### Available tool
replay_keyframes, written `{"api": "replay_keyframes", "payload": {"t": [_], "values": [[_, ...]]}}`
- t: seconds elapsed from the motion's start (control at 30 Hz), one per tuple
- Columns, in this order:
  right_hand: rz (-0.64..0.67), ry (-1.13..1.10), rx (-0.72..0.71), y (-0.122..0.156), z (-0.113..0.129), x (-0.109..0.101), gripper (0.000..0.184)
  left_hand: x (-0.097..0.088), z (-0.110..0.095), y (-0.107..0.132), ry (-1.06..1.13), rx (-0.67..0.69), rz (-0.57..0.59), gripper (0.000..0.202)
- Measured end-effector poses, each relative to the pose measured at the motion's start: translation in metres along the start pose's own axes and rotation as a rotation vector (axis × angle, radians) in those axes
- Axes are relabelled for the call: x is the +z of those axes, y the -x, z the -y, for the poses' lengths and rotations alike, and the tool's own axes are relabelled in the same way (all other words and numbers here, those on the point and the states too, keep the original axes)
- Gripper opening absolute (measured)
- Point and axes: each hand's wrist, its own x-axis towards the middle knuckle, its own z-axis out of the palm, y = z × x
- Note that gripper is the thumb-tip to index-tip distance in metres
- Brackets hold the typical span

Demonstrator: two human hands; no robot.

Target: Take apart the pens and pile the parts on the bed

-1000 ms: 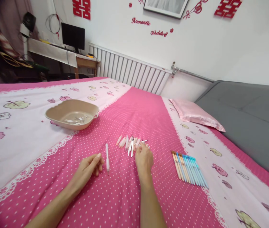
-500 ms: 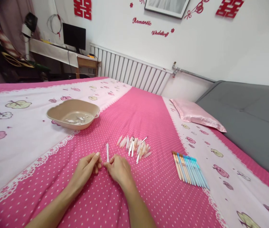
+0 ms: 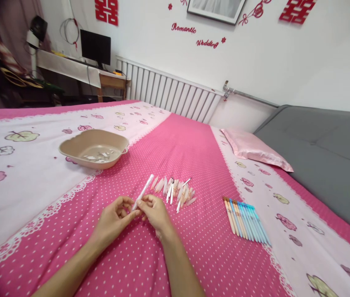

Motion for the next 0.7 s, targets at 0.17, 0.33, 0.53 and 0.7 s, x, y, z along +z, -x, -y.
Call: {"api": "replay_keyframes", "payload": {"t": [0.17, 0.33, 0.53, 0.7], "values": [[-0.012, -0.026, 0.004, 0.0007, 0.0013, 0.0019, 0.034, 0.0002, 0.0006, -0.001, 0.022, 0.017, 0.003, 0.03], [-0.197, -0.073, -0.034, -0.0016, 0.0038, -0.001, 0.032, 0.0, 0.0007, -0.0001, 0.001, 0.03, 0.012, 0.03], [-0.235, -0.057, -0.078, -0.0035, 0.0039, -0.0048, 0.031, -0.0004, 0.0053, 0.0008, 0.053, 0.059, 0.059, 0.03], [-0.224, -0.049, -0.113, -0.005, 0.0017, -0.0064, 0.03, 0.0002, 0.0049, 0.0006, 0.127, 0.054, 0.079, 0.03]]}}
